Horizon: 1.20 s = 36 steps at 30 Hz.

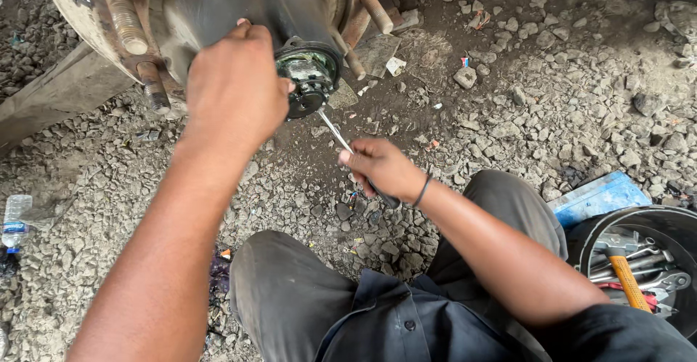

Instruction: The person works on a vehicle wheel hub, applying grease and using a hammer and screwdriver to adjust internal components. They repeatedly reach for tools in a nearby bucket and manipulate the hub assembly.

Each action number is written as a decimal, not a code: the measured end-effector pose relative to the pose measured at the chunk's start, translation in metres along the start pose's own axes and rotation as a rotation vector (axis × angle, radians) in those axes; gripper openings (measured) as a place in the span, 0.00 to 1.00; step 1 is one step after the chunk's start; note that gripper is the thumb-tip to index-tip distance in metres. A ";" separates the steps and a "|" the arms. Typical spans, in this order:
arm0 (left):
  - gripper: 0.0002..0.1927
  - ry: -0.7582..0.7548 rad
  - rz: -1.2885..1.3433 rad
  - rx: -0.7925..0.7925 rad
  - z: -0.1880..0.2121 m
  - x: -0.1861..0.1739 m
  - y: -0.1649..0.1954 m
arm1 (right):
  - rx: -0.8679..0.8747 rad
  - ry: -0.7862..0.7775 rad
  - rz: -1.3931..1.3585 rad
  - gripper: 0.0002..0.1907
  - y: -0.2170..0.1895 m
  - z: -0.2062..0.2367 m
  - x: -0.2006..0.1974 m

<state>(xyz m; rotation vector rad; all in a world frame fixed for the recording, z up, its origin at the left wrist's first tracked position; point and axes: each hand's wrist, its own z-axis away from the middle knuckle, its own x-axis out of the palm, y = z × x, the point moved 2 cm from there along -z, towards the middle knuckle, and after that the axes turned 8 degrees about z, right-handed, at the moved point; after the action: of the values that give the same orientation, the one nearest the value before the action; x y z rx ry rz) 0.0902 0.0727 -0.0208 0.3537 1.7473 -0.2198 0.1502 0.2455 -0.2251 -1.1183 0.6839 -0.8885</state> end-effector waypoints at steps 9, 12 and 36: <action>0.22 0.019 0.039 0.053 0.007 0.002 -0.011 | -0.111 0.151 0.152 0.15 -0.018 0.054 0.021; 0.20 -0.006 0.038 0.028 0.008 0.004 -0.013 | -0.184 0.284 0.163 0.14 -0.040 0.064 0.022; 0.49 0.163 0.512 0.488 0.139 0.088 0.079 | -0.014 0.252 -1.187 0.11 0.011 0.015 0.015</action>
<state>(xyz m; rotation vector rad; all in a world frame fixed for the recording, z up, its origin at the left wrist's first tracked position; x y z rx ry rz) 0.2299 0.1093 -0.1317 1.1822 1.6851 -0.2478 0.1731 0.2410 -0.2319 -1.4272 0.1529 -2.0489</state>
